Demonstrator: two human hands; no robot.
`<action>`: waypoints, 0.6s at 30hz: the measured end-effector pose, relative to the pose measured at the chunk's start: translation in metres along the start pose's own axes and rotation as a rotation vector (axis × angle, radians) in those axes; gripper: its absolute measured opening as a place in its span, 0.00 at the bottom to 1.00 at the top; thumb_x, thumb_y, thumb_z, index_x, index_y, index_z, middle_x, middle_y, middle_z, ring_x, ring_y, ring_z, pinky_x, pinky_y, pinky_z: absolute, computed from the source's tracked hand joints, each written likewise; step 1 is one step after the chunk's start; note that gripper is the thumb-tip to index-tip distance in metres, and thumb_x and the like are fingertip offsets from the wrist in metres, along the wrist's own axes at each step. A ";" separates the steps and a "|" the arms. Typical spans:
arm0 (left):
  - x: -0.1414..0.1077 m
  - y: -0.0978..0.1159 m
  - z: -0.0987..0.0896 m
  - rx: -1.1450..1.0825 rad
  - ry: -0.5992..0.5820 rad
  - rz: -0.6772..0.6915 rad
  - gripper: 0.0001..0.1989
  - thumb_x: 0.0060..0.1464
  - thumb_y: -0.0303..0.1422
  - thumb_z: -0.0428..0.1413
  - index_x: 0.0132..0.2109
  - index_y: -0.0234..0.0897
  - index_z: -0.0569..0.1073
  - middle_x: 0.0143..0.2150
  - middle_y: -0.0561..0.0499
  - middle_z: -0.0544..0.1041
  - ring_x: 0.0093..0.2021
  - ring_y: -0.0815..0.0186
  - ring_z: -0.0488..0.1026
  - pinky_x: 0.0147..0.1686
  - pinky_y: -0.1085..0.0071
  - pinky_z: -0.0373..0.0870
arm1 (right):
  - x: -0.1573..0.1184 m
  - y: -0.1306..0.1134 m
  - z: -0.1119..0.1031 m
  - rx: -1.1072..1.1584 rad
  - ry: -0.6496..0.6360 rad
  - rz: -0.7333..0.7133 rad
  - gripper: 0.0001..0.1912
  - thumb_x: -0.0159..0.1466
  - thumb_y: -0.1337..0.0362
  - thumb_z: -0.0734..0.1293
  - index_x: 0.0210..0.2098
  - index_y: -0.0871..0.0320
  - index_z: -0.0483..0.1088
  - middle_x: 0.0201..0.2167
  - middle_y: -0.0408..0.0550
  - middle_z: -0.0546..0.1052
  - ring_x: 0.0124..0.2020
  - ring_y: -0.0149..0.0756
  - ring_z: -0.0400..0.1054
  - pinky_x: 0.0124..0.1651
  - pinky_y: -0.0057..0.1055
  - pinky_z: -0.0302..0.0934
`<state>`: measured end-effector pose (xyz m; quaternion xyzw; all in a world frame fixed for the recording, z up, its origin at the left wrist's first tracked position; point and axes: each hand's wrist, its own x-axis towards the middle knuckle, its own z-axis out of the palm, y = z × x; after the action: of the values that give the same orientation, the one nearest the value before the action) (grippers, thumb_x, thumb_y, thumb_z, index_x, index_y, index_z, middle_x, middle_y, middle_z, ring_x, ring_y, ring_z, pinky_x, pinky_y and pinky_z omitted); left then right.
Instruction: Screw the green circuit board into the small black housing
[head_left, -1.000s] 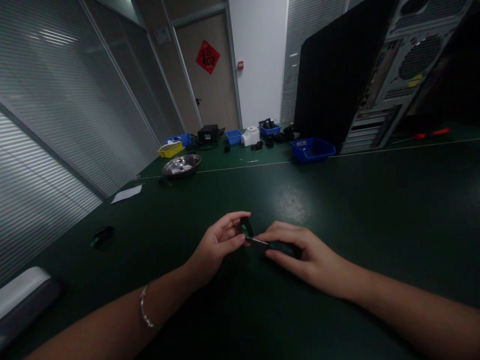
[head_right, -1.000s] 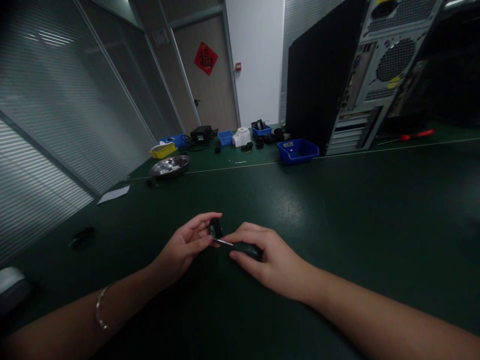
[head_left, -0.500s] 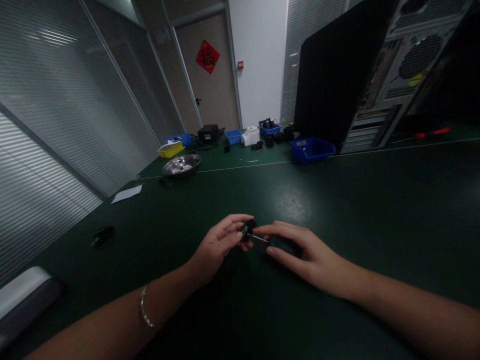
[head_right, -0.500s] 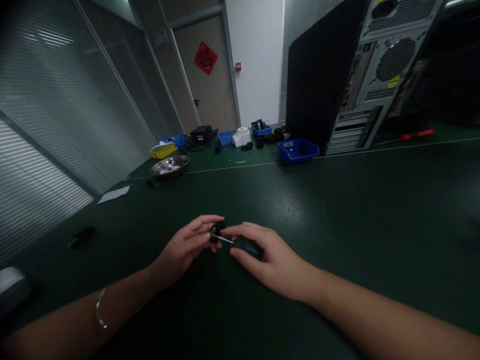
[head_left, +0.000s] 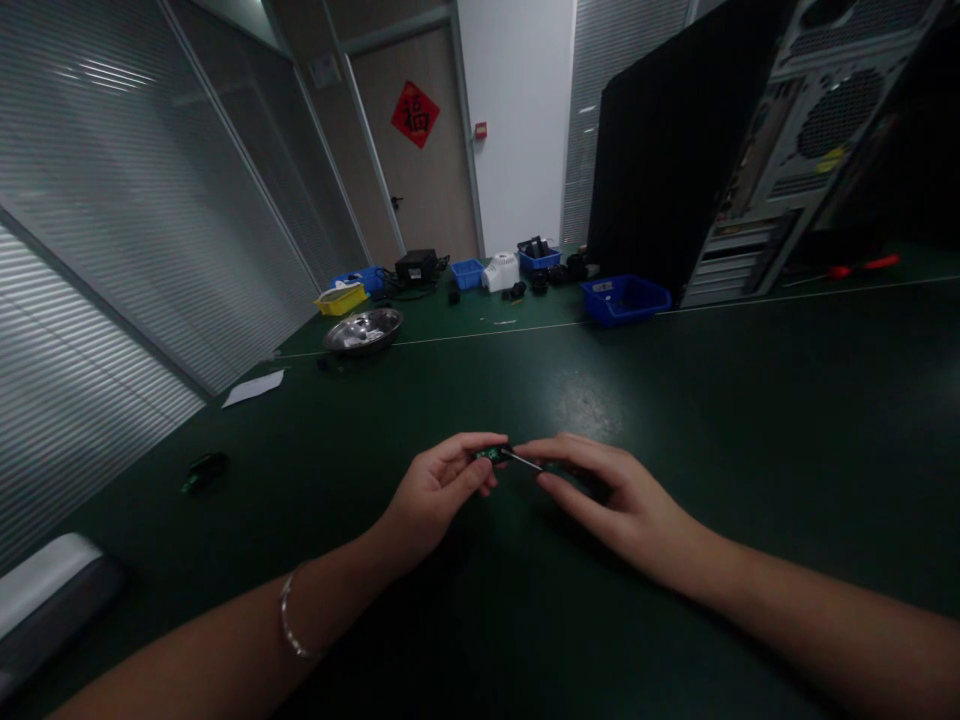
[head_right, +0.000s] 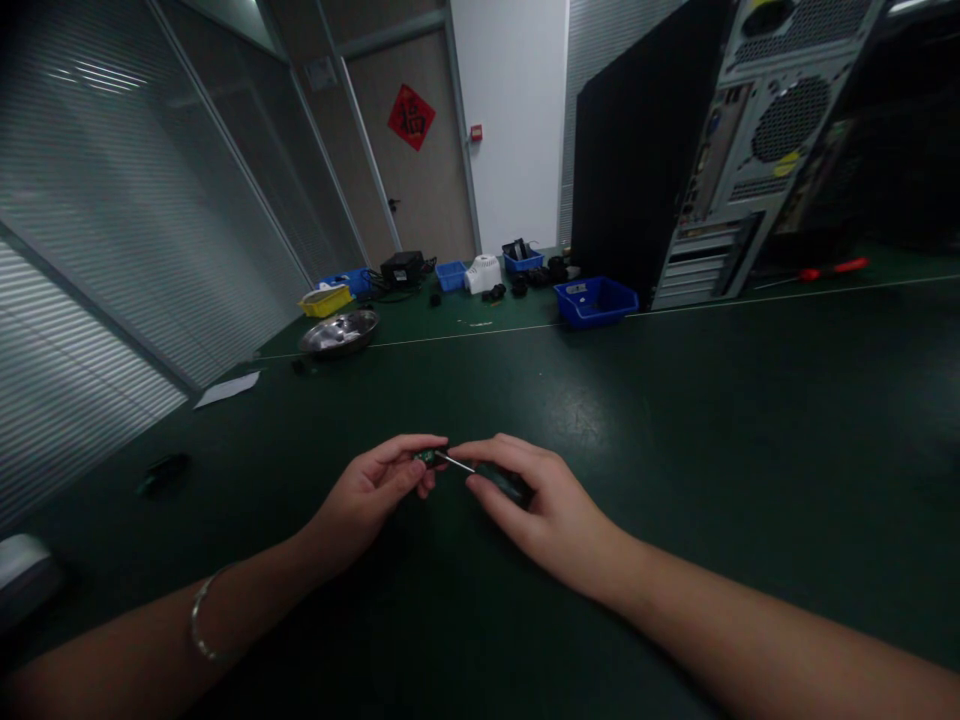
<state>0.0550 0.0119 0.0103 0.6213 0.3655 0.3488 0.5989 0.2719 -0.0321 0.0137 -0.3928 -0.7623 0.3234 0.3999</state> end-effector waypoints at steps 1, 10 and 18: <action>0.000 0.000 0.001 0.012 0.008 0.006 0.15 0.57 0.32 0.57 0.51 0.37 0.75 0.38 0.47 0.76 0.35 0.65 0.69 0.39 0.68 0.66 | 0.000 0.001 0.000 -0.010 0.011 0.002 0.16 0.68 0.65 0.61 0.55 0.53 0.69 0.44 0.49 0.75 0.43 0.38 0.70 0.46 0.36 0.65; -0.002 0.001 0.003 0.147 0.023 0.072 0.15 0.57 0.33 0.56 0.51 0.38 0.75 0.41 0.47 0.72 0.36 0.66 0.69 0.38 0.70 0.67 | 0.001 0.003 0.001 -0.064 -0.007 0.006 0.17 0.67 0.67 0.62 0.54 0.54 0.71 0.40 0.50 0.74 0.40 0.36 0.69 0.41 0.34 0.64; -0.002 0.000 0.000 0.179 -0.021 0.082 0.12 0.57 0.33 0.56 0.48 0.36 0.77 0.38 0.48 0.72 0.34 0.66 0.69 0.36 0.69 0.67 | 0.000 0.006 0.001 -0.058 -0.005 -0.028 0.17 0.67 0.68 0.62 0.54 0.52 0.71 0.40 0.49 0.75 0.39 0.36 0.70 0.40 0.33 0.65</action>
<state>0.0543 0.0100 0.0102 0.6904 0.3634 0.3324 0.5299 0.2729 -0.0300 0.0085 -0.3929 -0.7777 0.2964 0.3910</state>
